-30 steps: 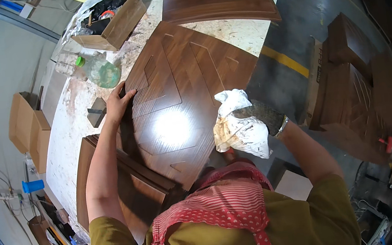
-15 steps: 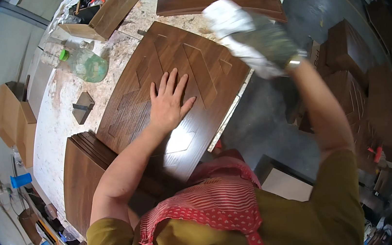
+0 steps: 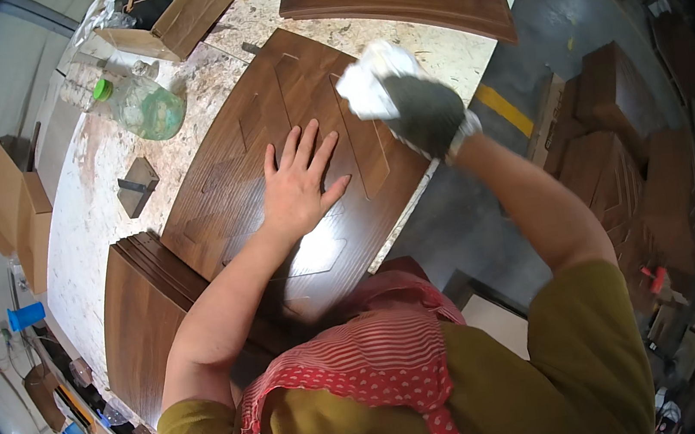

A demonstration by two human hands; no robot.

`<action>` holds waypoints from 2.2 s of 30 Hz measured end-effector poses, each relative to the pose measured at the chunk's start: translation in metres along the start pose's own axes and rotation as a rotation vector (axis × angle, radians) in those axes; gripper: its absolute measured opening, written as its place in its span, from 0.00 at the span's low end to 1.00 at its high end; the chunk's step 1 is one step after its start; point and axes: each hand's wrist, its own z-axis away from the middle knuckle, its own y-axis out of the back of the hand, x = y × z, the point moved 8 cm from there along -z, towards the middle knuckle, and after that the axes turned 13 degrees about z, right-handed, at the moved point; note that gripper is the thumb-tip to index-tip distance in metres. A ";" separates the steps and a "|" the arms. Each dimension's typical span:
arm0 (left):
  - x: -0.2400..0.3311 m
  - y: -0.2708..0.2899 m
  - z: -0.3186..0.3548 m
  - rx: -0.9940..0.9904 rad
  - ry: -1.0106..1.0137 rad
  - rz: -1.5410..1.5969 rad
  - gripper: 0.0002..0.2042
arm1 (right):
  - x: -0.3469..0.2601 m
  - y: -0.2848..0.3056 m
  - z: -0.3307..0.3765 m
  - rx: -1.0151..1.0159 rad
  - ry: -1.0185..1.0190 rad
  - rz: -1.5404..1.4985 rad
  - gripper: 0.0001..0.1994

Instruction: The person cleans and polishes wooden panels by hand using a cloth and a liquid from a bottle, including wiping the flat surfaces and edges of several panels one by one.

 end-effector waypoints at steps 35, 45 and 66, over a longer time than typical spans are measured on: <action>-0.004 0.088 0.069 0.152 -0.072 0.105 0.19 | 0.010 -0.067 -0.002 -0.411 -0.419 -1.961 0.23; -0.172 0.277 0.554 0.570 1.286 -0.385 0.28 | -0.377 0.116 0.014 -0.146 0.780 -0.580 0.15; -0.211 0.232 0.633 0.955 0.999 0.713 0.32 | -0.641 0.051 0.098 0.204 1.098 -0.675 0.21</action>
